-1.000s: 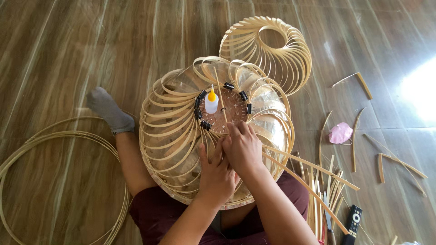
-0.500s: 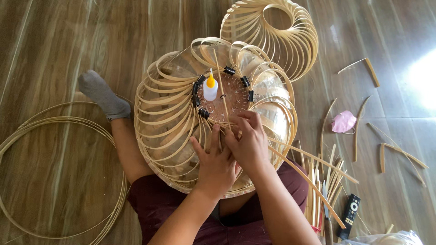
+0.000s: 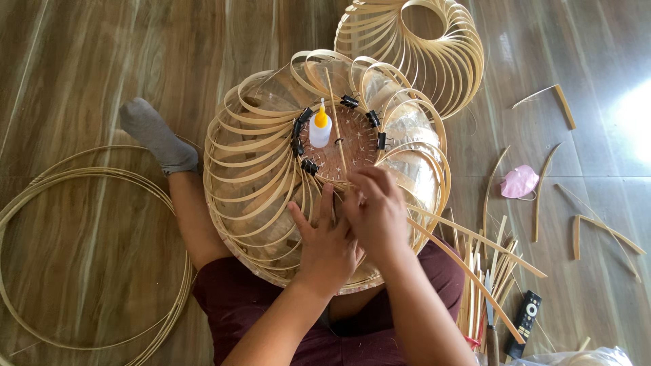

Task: The person constructs a bamboo lampshade by gluing and clamping curved bamboo strips onto a circular frame, using a knife to trim pieces.

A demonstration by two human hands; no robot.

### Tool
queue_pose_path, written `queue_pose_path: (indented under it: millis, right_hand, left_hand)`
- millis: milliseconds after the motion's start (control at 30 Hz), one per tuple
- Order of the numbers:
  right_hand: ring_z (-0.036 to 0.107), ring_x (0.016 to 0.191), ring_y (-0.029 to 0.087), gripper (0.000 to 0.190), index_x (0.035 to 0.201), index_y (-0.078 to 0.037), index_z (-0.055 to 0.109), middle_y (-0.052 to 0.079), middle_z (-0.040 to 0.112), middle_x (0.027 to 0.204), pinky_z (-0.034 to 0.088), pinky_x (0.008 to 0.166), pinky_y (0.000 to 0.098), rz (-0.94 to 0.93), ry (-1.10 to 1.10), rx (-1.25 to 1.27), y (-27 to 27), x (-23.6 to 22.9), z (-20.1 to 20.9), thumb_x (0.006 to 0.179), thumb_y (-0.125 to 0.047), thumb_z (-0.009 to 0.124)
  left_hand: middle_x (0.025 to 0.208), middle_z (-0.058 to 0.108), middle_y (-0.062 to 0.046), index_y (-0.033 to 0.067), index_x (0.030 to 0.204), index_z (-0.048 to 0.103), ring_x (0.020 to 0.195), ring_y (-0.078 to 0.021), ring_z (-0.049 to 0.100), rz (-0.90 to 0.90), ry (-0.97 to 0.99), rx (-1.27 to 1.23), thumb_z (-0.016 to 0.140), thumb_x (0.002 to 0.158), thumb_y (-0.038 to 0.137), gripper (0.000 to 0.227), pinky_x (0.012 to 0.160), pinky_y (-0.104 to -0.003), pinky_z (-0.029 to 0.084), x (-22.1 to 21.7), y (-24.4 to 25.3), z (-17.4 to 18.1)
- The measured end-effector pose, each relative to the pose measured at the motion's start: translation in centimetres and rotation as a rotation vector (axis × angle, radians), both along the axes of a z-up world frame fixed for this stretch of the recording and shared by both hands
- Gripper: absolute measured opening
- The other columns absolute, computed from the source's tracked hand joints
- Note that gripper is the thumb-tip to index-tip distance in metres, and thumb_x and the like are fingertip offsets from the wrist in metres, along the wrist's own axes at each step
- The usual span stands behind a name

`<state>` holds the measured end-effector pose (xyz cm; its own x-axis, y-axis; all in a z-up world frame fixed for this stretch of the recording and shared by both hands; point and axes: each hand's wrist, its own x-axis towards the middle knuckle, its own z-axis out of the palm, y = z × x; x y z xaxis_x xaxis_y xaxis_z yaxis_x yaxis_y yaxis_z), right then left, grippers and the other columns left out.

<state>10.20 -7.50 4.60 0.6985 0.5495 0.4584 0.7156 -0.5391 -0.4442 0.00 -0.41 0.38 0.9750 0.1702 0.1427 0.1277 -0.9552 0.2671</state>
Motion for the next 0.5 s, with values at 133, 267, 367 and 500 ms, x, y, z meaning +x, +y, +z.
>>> queue_pose_path:
  millis: [133, 267, 367, 500]
  right_hand:
    - [0.069, 0.096, 0.029, 0.044, 0.121, -0.005, 0.067, 0.011, 0.067, 0.11, 0.055, 0.08, 0.0409, -0.11, -0.002, -0.029, -1.3, 3.2, 1.9, 0.089, -0.032, 0.08]
    - [0.068, 0.083, 0.029, 0.047, 0.104, -0.004, 0.066, 0.011, 0.067, 0.095, 0.052, 0.068, 0.0427, -0.174, -0.053, -0.127, -0.5, 6.9, 2.1, 0.085, -0.044, 0.083]
    - [0.068, 0.077, 0.029, 0.038, 0.09, -0.007, 0.066, 0.008, 0.068, 0.087, 0.052, 0.07, 0.0435, -0.199, 0.037, -0.195, 0.3, 8.4, 1.0, 0.091, -0.043, 0.079]
    - [0.068, 0.073, 0.028, 0.03, 0.086, -0.008, 0.066, 0.008, 0.07, 0.085, 0.052, 0.071, 0.0429, -0.258, -0.009, -0.148, 0.6, 8.7, -0.4, 0.095, -0.034, 0.076]
  left_hand:
    - [0.166, 0.023, -0.003, 0.025, 0.154, 0.037, 0.152, -0.0447, 0.013, 0.015, -0.073, 0.005, 0.049, 0.1, 0.047, 0.06, 0.098, -0.094, 0.005, -0.2, -0.1, 0.2]
    - [0.168, 0.017, -0.003, 0.0259, 0.161, 0.022, 0.152, -0.0435, 0.014, 0.024, -0.083, 0.045, 0.047, 0.1, 0.047, 0.07, 0.098, -0.093, 0.007, 0.0, -0.1, 0.4]
    - [0.168, 0.018, -0.004, 0.0247, 0.16, 0.023, 0.151, -0.0435, 0.014, 0.019, -0.059, 0.043, 0.045, 0.099, 0.048, 0.069, 0.098, -0.092, 0.007, 0.1, -0.1, 0.5]
    - [0.168, 0.019, -0.004, 0.023, 0.162, 0.023, 0.153, -0.0439, 0.013, 0.026, -0.073, 0.053, 0.046, 0.101, 0.046, 0.069, 0.1, -0.091, 0.008, -0.1, -0.3, 0.5]
